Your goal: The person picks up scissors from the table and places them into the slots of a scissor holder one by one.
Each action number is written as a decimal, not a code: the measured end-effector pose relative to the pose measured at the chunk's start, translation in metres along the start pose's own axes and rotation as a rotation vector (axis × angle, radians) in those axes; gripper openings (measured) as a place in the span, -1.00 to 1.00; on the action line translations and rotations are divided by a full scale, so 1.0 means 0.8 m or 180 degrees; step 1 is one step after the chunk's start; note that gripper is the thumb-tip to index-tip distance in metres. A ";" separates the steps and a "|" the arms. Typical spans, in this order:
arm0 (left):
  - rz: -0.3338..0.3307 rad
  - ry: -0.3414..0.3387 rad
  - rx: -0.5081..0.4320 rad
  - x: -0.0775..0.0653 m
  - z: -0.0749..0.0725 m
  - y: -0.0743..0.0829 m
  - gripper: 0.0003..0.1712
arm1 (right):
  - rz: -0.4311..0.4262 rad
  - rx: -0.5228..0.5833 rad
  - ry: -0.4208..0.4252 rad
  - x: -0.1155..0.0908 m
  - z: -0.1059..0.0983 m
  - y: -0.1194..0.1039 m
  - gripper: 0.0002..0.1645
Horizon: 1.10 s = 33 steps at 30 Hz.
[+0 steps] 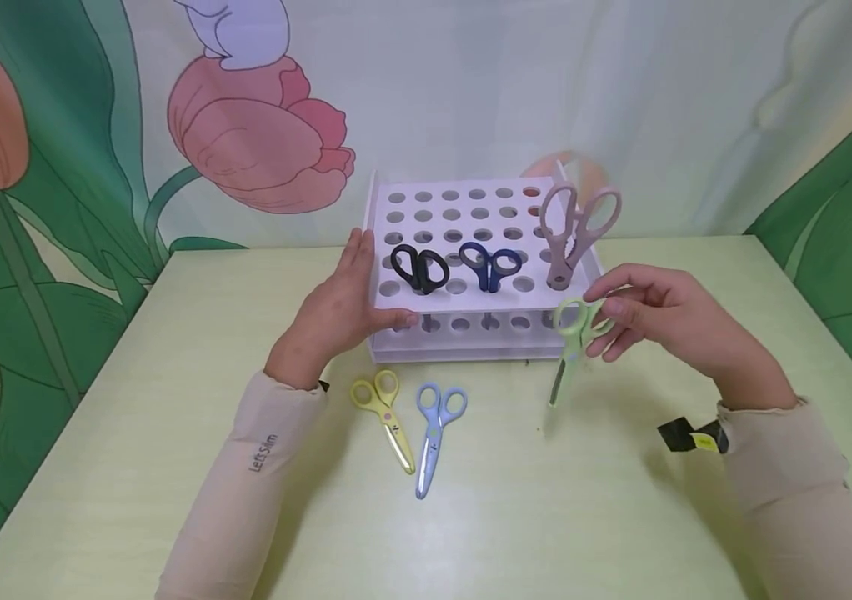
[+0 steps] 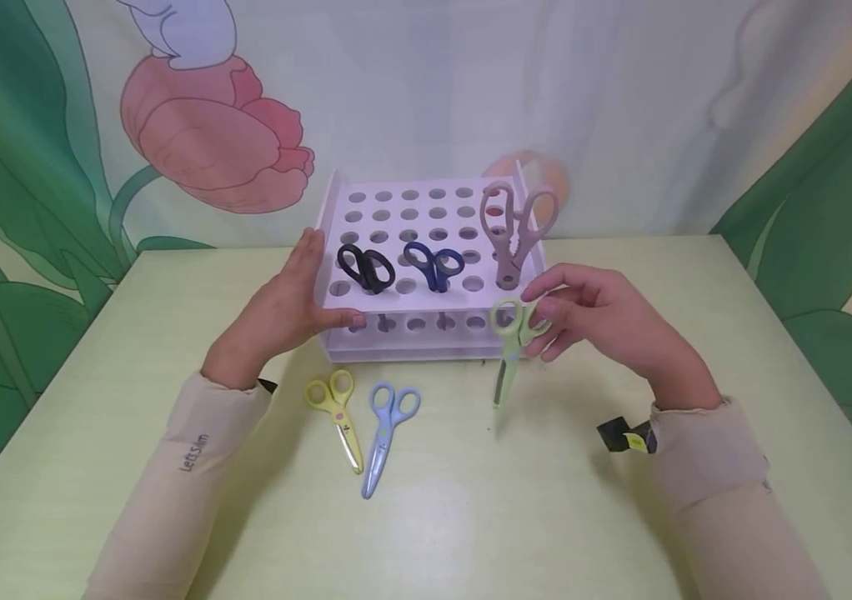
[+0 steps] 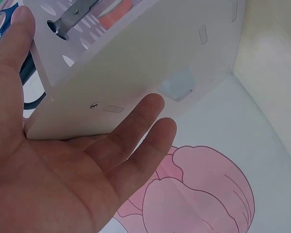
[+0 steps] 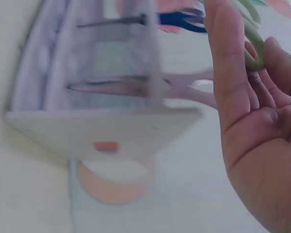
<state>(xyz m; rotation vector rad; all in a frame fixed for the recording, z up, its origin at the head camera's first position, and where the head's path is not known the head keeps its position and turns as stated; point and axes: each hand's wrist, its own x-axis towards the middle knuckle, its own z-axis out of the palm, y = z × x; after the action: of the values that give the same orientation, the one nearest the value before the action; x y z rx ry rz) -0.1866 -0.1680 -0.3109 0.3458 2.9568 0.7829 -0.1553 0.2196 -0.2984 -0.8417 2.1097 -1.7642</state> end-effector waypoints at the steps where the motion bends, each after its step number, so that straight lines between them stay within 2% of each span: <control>1: 0.0001 0.0004 0.0009 0.000 0.000 0.000 0.48 | -0.0034 0.0038 0.0049 -0.002 -0.004 -0.004 -0.78; 5: 0.0028 0.0009 0.0029 -0.002 -0.001 0.000 0.47 | -0.0220 0.0260 0.0272 -0.007 -0.018 -0.014 -0.80; 9: 0.0026 0.0019 0.0041 -0.003 -0.002 0.002 0.47 | -0.0507 0.0597 0.0641 -0.011 -0.033 -0.020 -0.81; 12: 0.0025 0.0015 0.0052 -0.004 -0.001 0.002 0.46 | -0.0646 0.0834 0.1067 -0.012 -0.045 -0.027 -0.80; 18: 0.0032 0.0025 0.0067 -0.003 -0.001 0.001 0.46 | -0.0911 0.1242 0.2121 -0.006 -0.065 -0.036 -0.69; 22: 0.0041 0.0041 0.0096 -0.003 -0.001 0.001 0.46 | -0.1061 0.1471 0.2582 0.010 -0.066 -0.036 -0.59; 26: 0.0072 0.0054 0.0106 -0.004 -0.002 0.000 0.46 | -0.1064 0.1589 0.2671 0.033 -0.058 -0.035 -0.57; 29: 0.0084 0.0058 0.0105 -0.004 -0.001 -0.001 0.46 | -0.0996 0.1656 0.2571 0.050 -0.050 -0.031 -0.58; 33: 0.0095 0.0055 0.0109 -0.003 0.000 0.000 0.46 | -0.0809 0.1542 0.2413 0.067 -0.041 -0.020 -0.60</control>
<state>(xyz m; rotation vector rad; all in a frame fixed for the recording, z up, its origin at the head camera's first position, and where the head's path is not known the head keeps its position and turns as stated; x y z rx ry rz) -0.1842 -0.1688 -0.3108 0.3880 2.9908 0.7432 -0.2118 0.2129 -0.2671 -0.3318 1.8161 -2.9159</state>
